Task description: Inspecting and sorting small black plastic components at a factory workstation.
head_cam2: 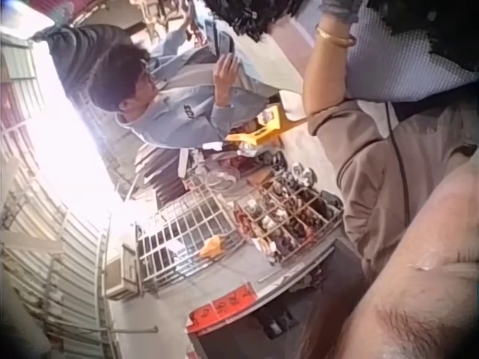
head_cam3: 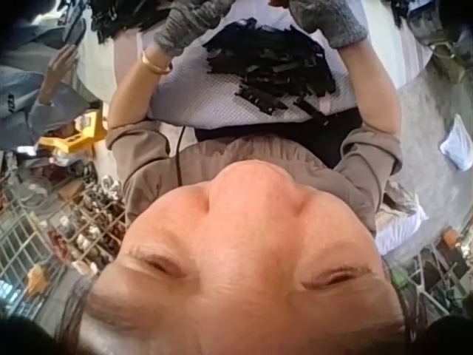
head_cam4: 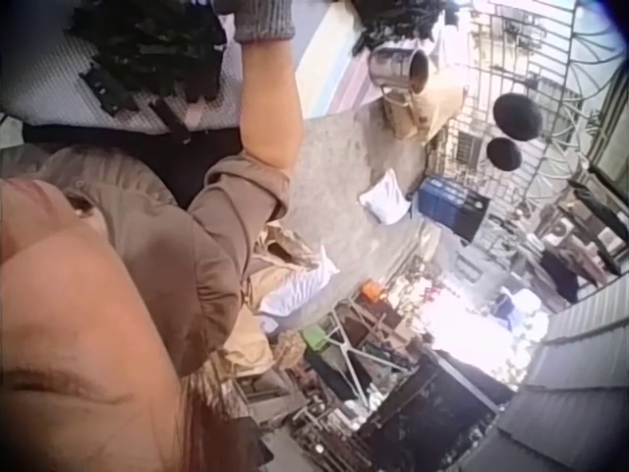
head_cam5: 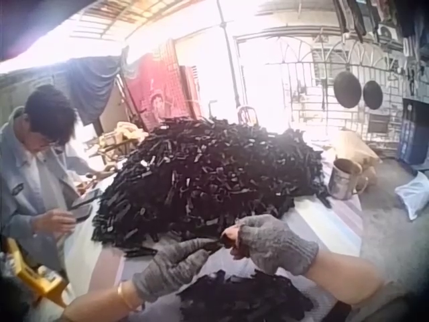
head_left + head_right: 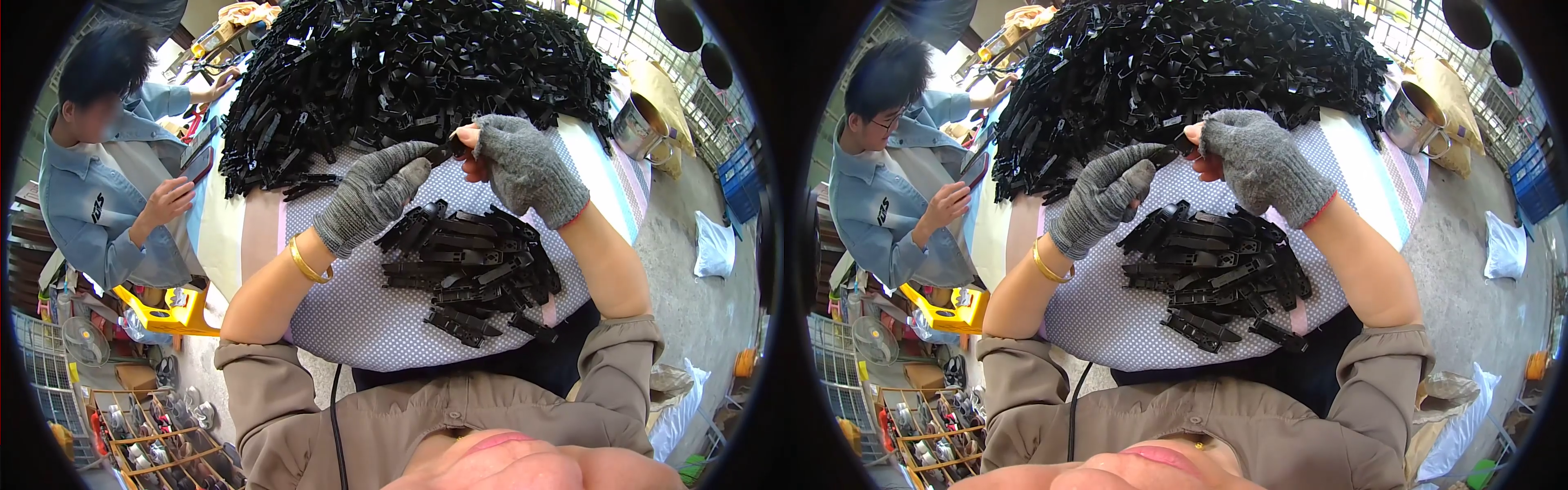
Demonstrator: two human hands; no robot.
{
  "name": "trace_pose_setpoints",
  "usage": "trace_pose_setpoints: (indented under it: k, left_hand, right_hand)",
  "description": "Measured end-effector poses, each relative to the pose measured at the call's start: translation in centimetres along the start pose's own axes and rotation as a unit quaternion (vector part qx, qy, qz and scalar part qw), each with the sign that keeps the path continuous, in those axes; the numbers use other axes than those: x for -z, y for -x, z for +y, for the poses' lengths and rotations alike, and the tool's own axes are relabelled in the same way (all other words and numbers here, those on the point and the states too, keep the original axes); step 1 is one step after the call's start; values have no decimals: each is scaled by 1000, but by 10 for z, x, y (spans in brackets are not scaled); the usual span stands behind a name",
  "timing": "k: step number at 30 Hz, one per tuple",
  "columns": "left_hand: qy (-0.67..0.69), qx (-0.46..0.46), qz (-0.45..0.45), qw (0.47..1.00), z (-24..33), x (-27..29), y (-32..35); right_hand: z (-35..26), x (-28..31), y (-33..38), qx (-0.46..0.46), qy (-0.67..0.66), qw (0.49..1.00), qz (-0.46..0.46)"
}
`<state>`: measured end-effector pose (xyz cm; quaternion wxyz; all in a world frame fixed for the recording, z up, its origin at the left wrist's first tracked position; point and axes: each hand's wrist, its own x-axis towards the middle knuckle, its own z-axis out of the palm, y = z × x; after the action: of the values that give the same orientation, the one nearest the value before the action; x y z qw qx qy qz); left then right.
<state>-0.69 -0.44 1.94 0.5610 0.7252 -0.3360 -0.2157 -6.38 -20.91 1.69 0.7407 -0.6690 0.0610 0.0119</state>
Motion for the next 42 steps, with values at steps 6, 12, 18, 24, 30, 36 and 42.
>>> trace_pose_setpoints:
  k: [6, 12, 18, 24, 30, 36, 42]
  left_hand:
    - [-64, -21, 25, 997, 3, -4, 2]
    - [-17, -2, 23, 1000, 2, -6, 2]
    - [-19, -2, 24, 1000, -2, -4, 2]
    - [-77, -7, 31, 997, 1, -3, 2]
    - [-129, -115, -34, 984, 2, -1, 2]
    - [-211, -160, -46, 963, 2, -29, 3]
    - [-259, -221, -44, 939, 0, -33, 9]
  right_hand:
    - [-3, -4, 6, 2, -37, 999, -16]
    - [0, -8, 9, 3, -42, 999, 1]
    - [1, -18, 13, 15, -61, 998, 17]
    - [5, -19, 10, -4, -37, 998, 46]
    - [4, -1, 1, 280, 138, 942, -128]
    - [-2, -33, 16, 67, -3, 995, -76]
    - [17, -28, 6, 278, 108, 951, -81]
